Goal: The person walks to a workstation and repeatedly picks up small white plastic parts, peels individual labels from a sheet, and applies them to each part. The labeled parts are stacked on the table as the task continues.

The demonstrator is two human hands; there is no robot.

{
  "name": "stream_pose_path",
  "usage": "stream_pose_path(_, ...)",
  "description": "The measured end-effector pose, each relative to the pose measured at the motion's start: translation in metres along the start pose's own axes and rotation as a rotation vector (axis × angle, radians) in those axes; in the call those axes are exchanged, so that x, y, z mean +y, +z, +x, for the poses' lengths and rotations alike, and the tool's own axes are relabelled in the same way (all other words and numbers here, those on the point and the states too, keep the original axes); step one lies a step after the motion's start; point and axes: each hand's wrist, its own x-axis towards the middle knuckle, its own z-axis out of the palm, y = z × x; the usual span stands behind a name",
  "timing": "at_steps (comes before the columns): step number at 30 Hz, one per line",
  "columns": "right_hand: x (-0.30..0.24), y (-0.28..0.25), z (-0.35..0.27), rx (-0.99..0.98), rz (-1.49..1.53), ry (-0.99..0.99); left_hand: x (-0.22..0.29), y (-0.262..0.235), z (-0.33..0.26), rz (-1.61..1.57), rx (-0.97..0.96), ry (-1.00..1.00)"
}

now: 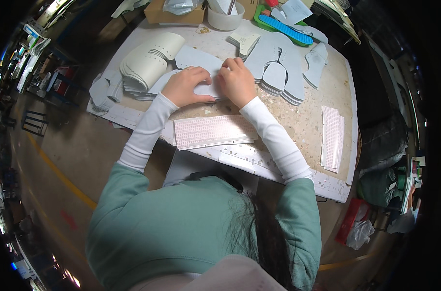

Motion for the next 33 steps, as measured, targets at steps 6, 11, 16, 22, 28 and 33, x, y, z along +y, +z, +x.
stream_pose_path(6,0.027,-0.023,-0.002,0.1,0.036,0.241,-0.003,-0.01,0.002,-0.221,0.034,-0.178)
stream_pose_path(11,0.012,-0.016,-0.013,-0.071,0.319,0.146,-0.01,-0.014,0.008,-0.183,0.037,-0.095)
stream_pose_path(16,0.003,-0.002,-0.011,-0.045,0.172,0.03,0.0,-0.003,0.003,-0.041,0.035,0.052)
stream_pose_path(22,0.026,-0.02,-0.002,0.119,0.073,0.269,0.0,-0.008,0.004,-0.134,-0.028,-0.086)
stream_pose_path(28,0.01,-0.011,-0.009,-0.089,0.468,0.235,-0.005,0.003,0.007,-0.048,0.033,-0.018)
stream_pose_path(33,-0.001,-0.003,-0.008,0.006,0.08,0.139,-0.002,0.008,0.004,0.061,0.073,0.011)
